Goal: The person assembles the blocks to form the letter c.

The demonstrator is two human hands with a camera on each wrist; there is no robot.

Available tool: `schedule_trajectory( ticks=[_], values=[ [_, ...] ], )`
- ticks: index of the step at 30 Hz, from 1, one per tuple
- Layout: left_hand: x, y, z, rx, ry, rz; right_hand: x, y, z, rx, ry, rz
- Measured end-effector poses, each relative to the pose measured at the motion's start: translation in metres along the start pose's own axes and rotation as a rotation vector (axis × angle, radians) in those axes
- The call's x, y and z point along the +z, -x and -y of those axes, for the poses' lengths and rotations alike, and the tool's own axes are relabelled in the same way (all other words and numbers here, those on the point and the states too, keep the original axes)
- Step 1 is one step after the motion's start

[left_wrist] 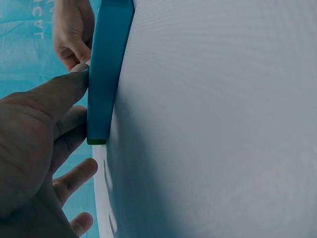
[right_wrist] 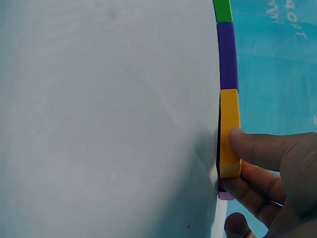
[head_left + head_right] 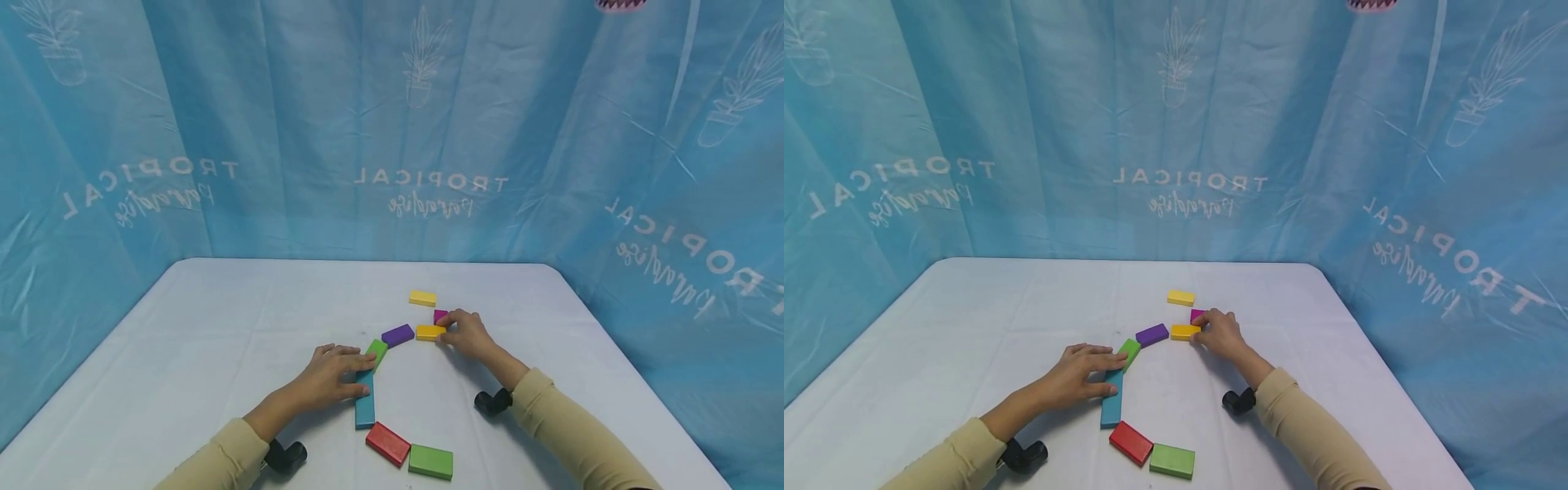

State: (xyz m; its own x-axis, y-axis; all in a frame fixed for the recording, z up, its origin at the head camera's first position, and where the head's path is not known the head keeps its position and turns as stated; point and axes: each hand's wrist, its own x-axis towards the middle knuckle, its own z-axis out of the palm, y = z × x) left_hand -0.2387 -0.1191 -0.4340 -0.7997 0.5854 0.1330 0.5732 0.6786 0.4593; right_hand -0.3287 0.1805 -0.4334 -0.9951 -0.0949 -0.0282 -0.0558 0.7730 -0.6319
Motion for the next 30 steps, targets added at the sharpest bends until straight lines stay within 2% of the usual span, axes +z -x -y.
schedule_trajectory(
  ticks=[13, 30],
  values=[
    [-0.0011, -0.0006, 0.0004, -0.02, 0.008, 0.006, 0.004, -0.007, 0.0004, 0.014, -0.008, -0.008],
    [0.0004, -0.0001, 0.0, -0.026, -0.011, 0.0, 0.0061, -0.0043, 0.0017, 0.018, -0.007, -0.015]
  ],
)
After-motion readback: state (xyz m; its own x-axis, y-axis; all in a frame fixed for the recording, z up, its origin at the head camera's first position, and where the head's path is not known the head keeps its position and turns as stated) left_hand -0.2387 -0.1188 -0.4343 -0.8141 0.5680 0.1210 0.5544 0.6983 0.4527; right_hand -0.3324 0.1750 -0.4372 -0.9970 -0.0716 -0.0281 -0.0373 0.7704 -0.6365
